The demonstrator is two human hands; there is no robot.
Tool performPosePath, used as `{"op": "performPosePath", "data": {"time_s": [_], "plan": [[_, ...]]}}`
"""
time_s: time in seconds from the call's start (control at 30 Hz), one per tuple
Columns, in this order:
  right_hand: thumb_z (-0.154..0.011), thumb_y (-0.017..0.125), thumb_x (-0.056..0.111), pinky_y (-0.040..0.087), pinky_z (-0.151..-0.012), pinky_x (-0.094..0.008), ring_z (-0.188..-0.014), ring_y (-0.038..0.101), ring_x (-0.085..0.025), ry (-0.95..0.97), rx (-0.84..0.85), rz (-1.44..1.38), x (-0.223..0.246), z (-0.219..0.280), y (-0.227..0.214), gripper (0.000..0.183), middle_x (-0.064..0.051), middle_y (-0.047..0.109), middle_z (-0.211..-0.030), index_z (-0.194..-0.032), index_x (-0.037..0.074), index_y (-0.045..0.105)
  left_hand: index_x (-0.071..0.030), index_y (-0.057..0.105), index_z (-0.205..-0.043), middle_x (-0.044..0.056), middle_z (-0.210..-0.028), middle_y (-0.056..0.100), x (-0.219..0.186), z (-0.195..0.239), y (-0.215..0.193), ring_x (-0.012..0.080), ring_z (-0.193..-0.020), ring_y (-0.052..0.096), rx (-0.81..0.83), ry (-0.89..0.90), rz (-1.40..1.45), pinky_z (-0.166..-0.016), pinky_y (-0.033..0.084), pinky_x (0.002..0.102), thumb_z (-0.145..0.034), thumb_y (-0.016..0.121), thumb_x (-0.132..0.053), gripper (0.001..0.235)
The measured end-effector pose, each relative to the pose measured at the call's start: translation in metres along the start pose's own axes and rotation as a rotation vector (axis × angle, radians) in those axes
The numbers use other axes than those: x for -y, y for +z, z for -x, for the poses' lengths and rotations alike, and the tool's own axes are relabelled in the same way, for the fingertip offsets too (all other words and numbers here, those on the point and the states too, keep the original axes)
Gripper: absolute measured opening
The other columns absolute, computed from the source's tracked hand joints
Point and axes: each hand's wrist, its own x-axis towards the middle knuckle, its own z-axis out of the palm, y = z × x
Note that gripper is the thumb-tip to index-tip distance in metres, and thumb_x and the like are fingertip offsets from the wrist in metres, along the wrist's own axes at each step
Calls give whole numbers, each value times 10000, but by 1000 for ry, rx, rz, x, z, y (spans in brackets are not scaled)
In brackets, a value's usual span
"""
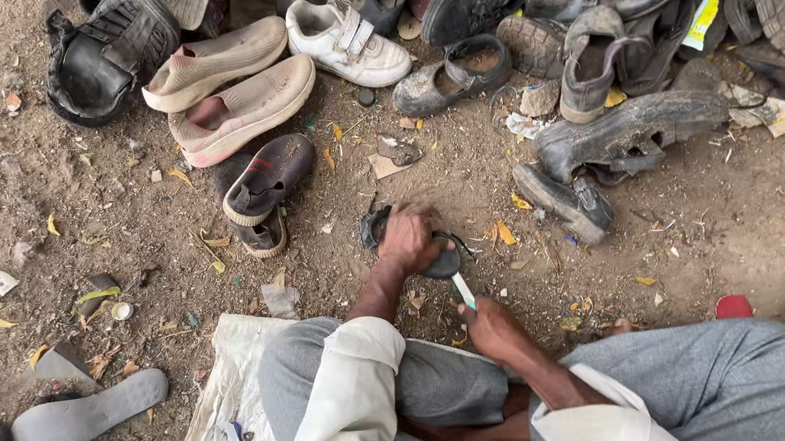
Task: The person uses a thin metal tool to apply adhesive and press down the soles and edges of several different worn shoes by hand while sitting on the ground.
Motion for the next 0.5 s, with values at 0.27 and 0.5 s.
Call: {"op": "performPosePath", "data": {"time_s": [0.27,0.5], "plan": [[-1056,531,369,540,-665,-536,-743,702,-439,-64,-207,53,21,-36,12,502,-310,692,-886,-1077,-114,664,-161,792,-1003,74,-1230,719,10,0,19,266,-1259,588,-47,-10,34,-1165,286,483,-725,803,-454,404],[-1023,523,376,537,-685,-548,-783,705,-466,-56,-203,94,0,10,29,441,-293,710,-818,-1082,-30,685,-141,802,-1019,94,-1196,713,-9,9,9,282,-1184,625,-168,-86,55,-1102,315,487,-779,792,-433,378]]}}
